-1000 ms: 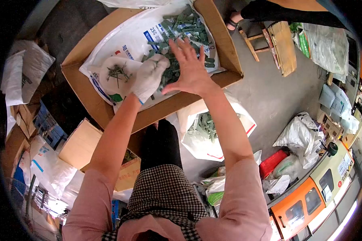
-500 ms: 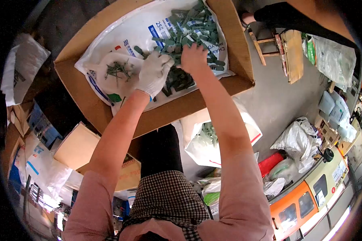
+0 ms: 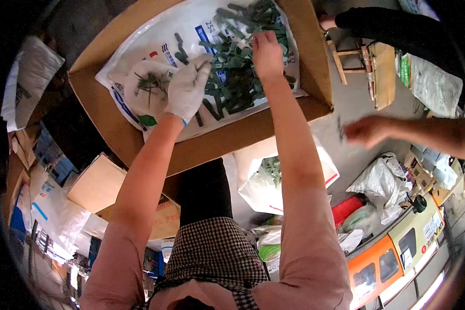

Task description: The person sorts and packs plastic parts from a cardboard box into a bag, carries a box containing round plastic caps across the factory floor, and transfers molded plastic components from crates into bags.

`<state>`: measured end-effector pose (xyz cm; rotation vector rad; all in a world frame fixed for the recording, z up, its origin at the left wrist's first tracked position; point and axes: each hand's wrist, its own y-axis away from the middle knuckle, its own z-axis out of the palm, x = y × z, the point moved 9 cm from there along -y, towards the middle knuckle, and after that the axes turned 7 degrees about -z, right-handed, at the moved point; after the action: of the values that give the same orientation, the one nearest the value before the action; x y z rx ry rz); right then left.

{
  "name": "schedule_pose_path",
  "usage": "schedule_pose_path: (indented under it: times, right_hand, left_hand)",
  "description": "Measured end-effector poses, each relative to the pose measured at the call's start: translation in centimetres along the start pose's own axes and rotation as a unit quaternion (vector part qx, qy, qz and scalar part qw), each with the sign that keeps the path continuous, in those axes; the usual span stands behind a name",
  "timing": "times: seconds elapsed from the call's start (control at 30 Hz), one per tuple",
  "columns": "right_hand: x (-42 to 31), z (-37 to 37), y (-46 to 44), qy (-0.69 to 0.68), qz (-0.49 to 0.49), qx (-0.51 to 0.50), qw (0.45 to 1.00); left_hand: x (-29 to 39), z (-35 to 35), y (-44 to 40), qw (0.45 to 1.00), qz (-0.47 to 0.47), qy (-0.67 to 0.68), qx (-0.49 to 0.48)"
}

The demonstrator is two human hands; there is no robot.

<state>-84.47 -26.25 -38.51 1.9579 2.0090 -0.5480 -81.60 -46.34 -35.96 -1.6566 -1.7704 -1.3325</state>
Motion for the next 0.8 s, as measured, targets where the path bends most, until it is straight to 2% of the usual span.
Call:
schedule_pose_path:
  times: [0.03,0.1,0.17,0.2,0.23,0.27,0.3,0.33,0.37,0.4,0.43,0.47,0.5,0.53,0.57,0.63,0.67,0.7,0.73,0.77,0.8]
  right_hand:
    - [-2.5,-2.5,0.3,-0.023,-0.012,0.002,1.0]
    - [-6.4,-5.8,1.4,-0.068,-0.058,0.013,0.996]
    - [-9.4,-7.9,2.5,-0.135,-0.113,0.04,0.984]
    - [-10.1,-8.9,2.9,-0.133,-0.114,0.045,0.983]
    - [-9.9,-9.0,3.3,-0.207,-0.07,0.015,0.976]
    - [-9.7,-8.9,3.8,-0.279,-0.025,-0.016,0.96]
    - [-10.1,-10.1,3.8,-0.278,-0.024,-0.011,0.96]
    - [-11.0,-12.0,3.5,-0.188,-0.049,-0.004,0.981]
    - [-10.7,-11.2,3.9,-0.169,-0.042,-0.054,0.983]
    - [-10.4,-10.5,4.5,-0.149,-0.037,-0.105,0.983]
    - [-9.9,-9.7,5.1,-0.15,-0.035,-0.105,0.982]
    - [-9.6,-7.9,5.9,-0.229,-0.02,-0.157,0.961]
    - [-9.7,-6.4,6.4,-0.305,-0.005,-0.209,0.929]
    - [-9.6,-6.5,6.3,-0.241,-0.052,-0.201,0.948]
    - [-9.0,-6.1,6.2,-0.244,-0.053,-0.201,0.947]
    - [-9.6,-5.5,6.0,-0.249,-0.154,-0.201,0.935]
    - [-7.0,-3.2,7.0,-0.31,0.002,-0.232,0.922]
    - [-7.2,-3.5,6.9,-0.31,0.007,-0.234,0.921]
    - [-7.1,-3.3,6.7,-0.207,0.051,-0.3,0.93]
    - [-6.6,-2.8,6.7,-0.1,0.09,-0.36,0.923]
    - [-7.0,-2.6,6.5,-0.022,0.058,-0.344,0.937]
  left_hand:
    - [1.6,-0.3,-0.1,1.0,0.005,0.001,0.003]
    - [5.5,0.5,0.0,0.983,0.049,-0.173,-0.048]
    - [6.5,1.8,0.1,0.98,0.075,-0.18,-0.049]
    - [7.4,1.9,0.4,0.977,0.114,-0.177,-0.029]
    - [8.2,1.9,0.8,0.973,0.153,-0.173,-0.009]
    - [8.4,2.1,1.1,0.978,0.171,-0.12,-0.02]
    - [8.7,1.8,1.6,0.977,0.175,-0.121,-0.021]
    - [8.6,1.0,2.0,0.986,0.156,-0.06,-0.016]
    - [8.3,0.4,2.3,0.991,0.136,0.002,-0.011]
    - [6.2,0.3,1.7,1.0,0.011,0.029,0.0]
    - [6.0,0.4,2.1,1.0,0.01,0.027,-0.002]
    - [3.7,1.7,2.6,0.972,-0.116,0.193,-0.07]
    - [2.2,3.4,3.7,0.896,-0.239,0.35,-0.133]
    - [1.5,5.2,5.4,0.776,-0.351,0.489,-0.188]
    - [1.3,4.9,5.6,0.777,-0.351,0.488,-0.186]
    - [2.5,5.9,6.5,0.593,-0.363,0.669,-0.262]
    - [3.0,5.8,6.1,0.593,-0.305,0.684,-0.296]
    - [3.5,5.9,6.2,0.59,-0.309,0.684,-0.297]
    - [2.5,4.5,5.3,0.76,-0.31,0.536,-0.2]
    - [1.9,2.0,4.2,0.885,-0.288,0.355,-0.089]
    - [3.3,1.1,2.4,0.991,-0.068,0.109,-0.036]
